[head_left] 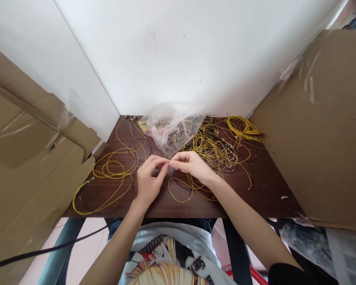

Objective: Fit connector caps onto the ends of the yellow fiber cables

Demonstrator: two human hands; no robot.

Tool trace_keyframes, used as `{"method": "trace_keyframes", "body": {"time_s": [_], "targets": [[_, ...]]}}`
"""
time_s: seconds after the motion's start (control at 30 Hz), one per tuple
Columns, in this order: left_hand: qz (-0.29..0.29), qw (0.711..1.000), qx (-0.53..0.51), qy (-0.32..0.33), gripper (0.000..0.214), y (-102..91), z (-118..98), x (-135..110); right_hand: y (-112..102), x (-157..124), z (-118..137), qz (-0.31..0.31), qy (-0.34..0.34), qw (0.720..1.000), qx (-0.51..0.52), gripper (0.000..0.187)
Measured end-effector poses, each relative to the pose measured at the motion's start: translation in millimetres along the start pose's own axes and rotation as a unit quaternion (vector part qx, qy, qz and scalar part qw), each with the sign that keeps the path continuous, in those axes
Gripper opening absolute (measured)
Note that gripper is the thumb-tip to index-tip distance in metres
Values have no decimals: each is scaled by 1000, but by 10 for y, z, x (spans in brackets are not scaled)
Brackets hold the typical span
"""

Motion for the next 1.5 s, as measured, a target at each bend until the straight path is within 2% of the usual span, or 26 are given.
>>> {"method": "trace_keyframes", "body": {"time_s": [0.37,0.57,0.9,1.1,1.5], "targets": [[2,996,-72,-52,11,27,125,-33,-32,0,16,-24,-5,1000,-9,19],[9,998,-57,-29,8,32,72,-25,-44,-2,11,-25,-11,999,-25,20],[-27,998,-38,-40,9,-27,110,-39,-38,3,26,-17,-35,999,-26,24],[-23,999,-4,-37,4,-30,91,-30,-33,6,29,-17,-33,999,-28,27],[-23,999,-4,-45,2,-33,100,-30,-32,5,6,-19,-17,999,-20,20]]}}
Point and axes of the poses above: each hand's wrist, its own x-axis towards the middle knuckle, its own y-axis out of the palm, z = x × y, the point moved 9 cm from there along x, towards the middle knuckle, and after that the axes turned 11 degrees about x, right-handed, at the moved point
